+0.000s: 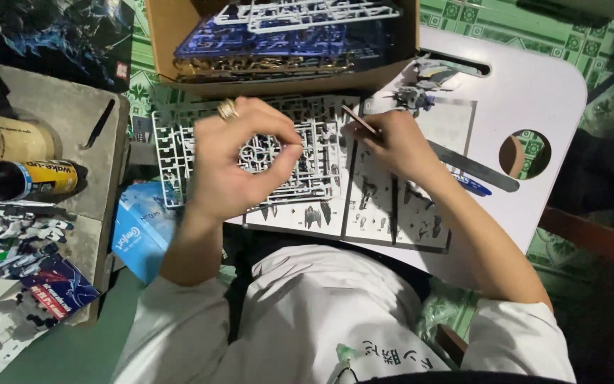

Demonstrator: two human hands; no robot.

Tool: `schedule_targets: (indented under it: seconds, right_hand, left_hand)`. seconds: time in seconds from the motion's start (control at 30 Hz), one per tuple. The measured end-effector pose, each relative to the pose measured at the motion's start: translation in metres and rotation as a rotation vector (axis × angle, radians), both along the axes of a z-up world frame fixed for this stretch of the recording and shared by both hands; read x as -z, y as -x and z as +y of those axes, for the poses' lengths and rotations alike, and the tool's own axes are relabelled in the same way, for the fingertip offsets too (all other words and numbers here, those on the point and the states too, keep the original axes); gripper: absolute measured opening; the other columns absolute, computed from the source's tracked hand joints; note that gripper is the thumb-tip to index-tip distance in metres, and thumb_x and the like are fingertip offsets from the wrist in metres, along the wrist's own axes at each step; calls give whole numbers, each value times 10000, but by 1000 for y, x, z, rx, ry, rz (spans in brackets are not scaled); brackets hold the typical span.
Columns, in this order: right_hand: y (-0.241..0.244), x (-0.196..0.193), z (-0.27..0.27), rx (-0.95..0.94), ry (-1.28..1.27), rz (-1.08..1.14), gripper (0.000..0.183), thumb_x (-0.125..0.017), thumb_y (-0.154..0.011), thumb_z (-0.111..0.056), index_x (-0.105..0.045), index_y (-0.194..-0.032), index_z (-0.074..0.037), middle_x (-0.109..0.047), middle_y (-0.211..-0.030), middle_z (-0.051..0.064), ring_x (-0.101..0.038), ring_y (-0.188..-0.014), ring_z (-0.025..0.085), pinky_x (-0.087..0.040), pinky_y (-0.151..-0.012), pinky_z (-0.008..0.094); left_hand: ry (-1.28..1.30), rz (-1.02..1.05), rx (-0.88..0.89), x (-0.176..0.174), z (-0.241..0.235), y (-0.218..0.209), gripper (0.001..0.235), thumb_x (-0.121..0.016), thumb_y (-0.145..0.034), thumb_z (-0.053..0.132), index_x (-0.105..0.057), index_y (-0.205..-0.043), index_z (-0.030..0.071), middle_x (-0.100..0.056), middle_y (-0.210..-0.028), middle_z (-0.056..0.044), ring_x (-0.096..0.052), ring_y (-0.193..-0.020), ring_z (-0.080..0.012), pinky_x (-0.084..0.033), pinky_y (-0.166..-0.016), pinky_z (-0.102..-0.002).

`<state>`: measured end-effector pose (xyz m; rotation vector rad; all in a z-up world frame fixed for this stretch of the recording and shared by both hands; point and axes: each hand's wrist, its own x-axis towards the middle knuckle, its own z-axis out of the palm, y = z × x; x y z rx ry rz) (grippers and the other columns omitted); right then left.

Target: The person files a small plastic model part with a sanding stick, then picks up a new part from a sprue and continues filing it. The person works at a table with model parts, tools, and an instruction sheet.

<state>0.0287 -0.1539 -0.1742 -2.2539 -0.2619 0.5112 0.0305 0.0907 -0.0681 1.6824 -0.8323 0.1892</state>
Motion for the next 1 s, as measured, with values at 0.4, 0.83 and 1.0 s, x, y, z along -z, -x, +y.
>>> schedule_targets:
  seconds: [0.4,0.83,1.0]
  right_hand:
    - [-6,35,24,91,249,-215,105,-739,-770,-119,-757,-871,-140,-687,-705,59,-679,-670,296,-545,-648,353]
    - [7,-6,37,103,360,-271,92,-660,-903,-136,-666,-871,-49,-615,-793,77,-654,-727,309,-528,-629,399]
    - [11,-5,19,95,316,-248,126,-545,-975,-121,-595,-945,-9,-543,-843,101,-628,-757,372,-522,-628,454]
  left_hand:
    - [-502,84,-230,75,50,28,53,-689,-854,71,-682,-901,95,-660,-1036,-78,-613,-1092,-294,-404,-970,-410]
    - [-213,148,-251,68,46,34,78,-665,-867,13,-704,-901,71,-678,-964,-84,-654,-998,-324,-504,-891,-439]
    - [-138,122,-270,64,30,33,102,-663,-863,14,-712,-914,87,-693,-945,-54,-674,-947,-289,-534,-820,-383]
